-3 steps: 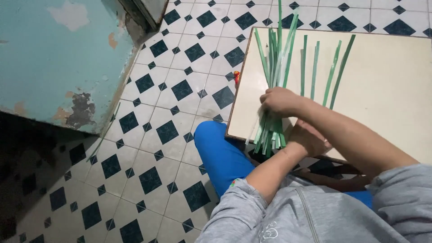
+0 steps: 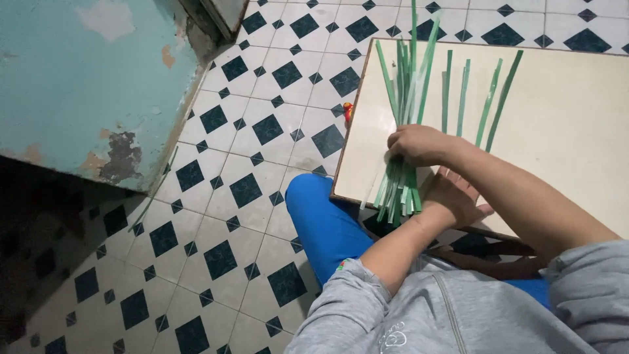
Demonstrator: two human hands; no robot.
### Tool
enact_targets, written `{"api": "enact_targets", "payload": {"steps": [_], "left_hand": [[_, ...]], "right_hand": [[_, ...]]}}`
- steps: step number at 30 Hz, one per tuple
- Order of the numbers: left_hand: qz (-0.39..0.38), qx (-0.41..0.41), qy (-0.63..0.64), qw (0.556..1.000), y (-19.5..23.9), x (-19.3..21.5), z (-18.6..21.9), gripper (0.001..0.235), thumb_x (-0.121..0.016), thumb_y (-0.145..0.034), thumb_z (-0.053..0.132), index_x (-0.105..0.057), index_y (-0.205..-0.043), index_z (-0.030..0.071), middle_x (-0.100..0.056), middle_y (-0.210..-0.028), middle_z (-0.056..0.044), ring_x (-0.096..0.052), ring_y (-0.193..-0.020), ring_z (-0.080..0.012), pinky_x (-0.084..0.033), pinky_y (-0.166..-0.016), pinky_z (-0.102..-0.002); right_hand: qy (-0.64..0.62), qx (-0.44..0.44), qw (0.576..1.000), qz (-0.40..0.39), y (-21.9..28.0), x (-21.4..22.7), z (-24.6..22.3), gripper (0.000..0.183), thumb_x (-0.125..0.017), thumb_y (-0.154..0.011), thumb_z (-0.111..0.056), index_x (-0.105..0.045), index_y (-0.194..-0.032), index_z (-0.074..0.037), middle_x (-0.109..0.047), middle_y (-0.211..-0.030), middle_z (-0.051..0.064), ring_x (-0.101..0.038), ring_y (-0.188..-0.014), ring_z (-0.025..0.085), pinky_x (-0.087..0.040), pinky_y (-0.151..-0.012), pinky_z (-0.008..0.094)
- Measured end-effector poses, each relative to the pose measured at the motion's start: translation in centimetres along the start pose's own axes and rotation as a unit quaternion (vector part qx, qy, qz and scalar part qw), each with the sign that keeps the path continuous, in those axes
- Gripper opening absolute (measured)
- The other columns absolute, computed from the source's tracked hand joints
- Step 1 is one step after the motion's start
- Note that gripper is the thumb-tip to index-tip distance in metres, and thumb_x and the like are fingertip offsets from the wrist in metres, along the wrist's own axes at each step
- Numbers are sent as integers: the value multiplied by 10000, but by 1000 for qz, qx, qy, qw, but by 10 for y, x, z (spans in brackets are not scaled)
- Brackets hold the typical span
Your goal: The person is weaving green plastic strips together on a white board to create a woven mat or bag component.
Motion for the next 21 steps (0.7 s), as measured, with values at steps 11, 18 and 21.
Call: {"api": "enact_targets", "payload": {"steps": [11,18,21], "left_hand": [[92,7,-23,996,-16,-24,2,693,-218,-953,668,-279,-1533,293,-260,-1592,-30,-115,-1510,-257,60,-1193,-487],[404,-30,-25,914,-16,-27,3,656,-314,-850,652,-568,-1290,238,-480,-1214,-85,-416,-1275,-285,-181,-1151,-464],[518,-20,-26,855,-19,-31,5,653,-409,-741,680,-651,-1144,226,-505,-1059,-80,-538,-1122,-327,-338,-1050,-503]], "right_hand": [[67,13,997,35,-4,-31,25,224,-686,-828,-81,-740,-1034,-148,-697,-1036,75,-679,-867,209,-575,-802,321],[70,35,990,114,11,-15,17,153,-711,-810,-138,-761,-953,-157,-706,-977,46,-650,-761,168,-538,-715,302],[38,28,985,166,7,-14,21,161,-698,-817,-128,-764,-964,-140,-707,-983,69,-659,-754,197,-535,-687,315]]}}
Point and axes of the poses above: each hand's wrist, its own y-axis away from the middle knuckle, its own x-axis out of the back of the hand, z = x × y, the point moved 7 cm from there along -y, towards the middle knuckle
